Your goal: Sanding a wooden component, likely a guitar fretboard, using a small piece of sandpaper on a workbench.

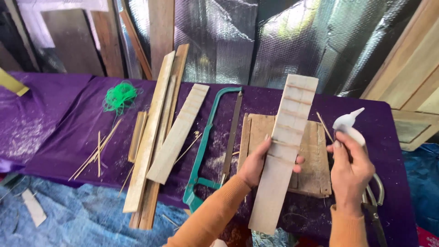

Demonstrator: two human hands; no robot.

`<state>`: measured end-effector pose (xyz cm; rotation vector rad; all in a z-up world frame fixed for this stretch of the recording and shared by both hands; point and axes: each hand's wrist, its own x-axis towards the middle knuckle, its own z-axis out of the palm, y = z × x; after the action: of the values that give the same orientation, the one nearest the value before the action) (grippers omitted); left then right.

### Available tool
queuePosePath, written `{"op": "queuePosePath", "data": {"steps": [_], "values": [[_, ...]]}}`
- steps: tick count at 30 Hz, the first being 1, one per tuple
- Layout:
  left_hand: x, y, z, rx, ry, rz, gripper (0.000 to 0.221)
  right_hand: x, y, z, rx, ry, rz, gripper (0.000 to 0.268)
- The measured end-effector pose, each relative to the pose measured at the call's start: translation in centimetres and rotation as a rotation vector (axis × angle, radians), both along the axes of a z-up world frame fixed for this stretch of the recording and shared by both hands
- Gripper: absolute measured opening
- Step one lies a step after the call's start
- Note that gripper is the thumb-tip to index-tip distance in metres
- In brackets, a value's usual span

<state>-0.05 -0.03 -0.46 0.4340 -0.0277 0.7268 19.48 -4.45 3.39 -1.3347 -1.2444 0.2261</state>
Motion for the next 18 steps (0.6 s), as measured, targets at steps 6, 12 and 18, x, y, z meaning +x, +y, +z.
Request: {"op": "queuePosePath", "data": {"steps": [6,12,18], "values": [[1.2,1.7,-0.2,-0.097,-0.052,0.006,0.088,-2.5,-5.6,-5.5,0.037,0.171,-0.140,0.017],[2.5,4.8,-1.3,0.034,0.039,0.081,0.086,-2.8,-7.0,-7.3,0.123,0.144,-0.092,0.014],[2.3,4.7,-2.1,0.050,0.037,0.076,0.085,-2.7,-6.9,-8.9,0.204,-0.126,-0.067,0.016]]}}
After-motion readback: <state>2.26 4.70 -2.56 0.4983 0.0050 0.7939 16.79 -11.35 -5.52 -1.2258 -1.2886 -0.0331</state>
